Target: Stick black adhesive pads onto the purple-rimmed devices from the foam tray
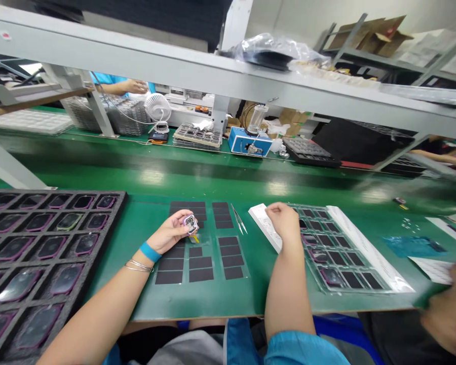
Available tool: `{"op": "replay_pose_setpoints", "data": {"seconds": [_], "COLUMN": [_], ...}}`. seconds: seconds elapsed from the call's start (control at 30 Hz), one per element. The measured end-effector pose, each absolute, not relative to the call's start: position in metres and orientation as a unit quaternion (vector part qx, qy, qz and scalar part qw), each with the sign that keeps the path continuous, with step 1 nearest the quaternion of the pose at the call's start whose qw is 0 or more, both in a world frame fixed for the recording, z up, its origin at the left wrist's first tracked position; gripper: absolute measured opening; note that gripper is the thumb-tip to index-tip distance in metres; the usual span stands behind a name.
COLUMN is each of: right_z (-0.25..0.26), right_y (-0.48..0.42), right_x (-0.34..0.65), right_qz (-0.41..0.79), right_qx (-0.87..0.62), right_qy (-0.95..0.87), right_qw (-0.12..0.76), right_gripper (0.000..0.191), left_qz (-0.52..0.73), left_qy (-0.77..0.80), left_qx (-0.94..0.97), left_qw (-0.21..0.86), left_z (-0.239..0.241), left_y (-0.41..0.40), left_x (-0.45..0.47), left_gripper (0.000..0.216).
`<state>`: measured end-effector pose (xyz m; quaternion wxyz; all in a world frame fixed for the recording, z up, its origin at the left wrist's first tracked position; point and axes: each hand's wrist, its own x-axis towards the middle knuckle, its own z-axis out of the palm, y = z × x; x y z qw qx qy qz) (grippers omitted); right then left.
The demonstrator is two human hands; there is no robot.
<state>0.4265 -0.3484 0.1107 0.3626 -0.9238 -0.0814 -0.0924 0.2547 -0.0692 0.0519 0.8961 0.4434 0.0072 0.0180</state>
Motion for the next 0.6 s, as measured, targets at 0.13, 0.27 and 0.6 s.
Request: {"op": "replay_pose_setpoints", "data": {"seconds": [0.13,0.27,0.6], "right_z": [0.103,0.093,0.065], "right_y": [-0.349,-0.285,-0.226], "right_x": [0.436,0.39,0.326], "right_qz": [-0.079,-0.055,0.061], "right_qx": [-0.943,-0.815,-0.726], "right_qy": [-0.055,-0.235,-0.325], "right_qw": [0.32,0.527,0.603], "right_gripper": [0.019,0.018,0.006], "left_qz": [0.011,0.008,0.02], "left_qy": [0.01,-0.003,0.015], "left_qx": [0.431,0.429,0.457], "left_qw": [0.902,0.903,0.889], "left_z": [0.051,0.048,0.051], "left_y": [-0.072,-0.072,-0.072], "left_x": [0.256,0.256,0.255], "left_gripper": [0.044,0.048,0.049]}}
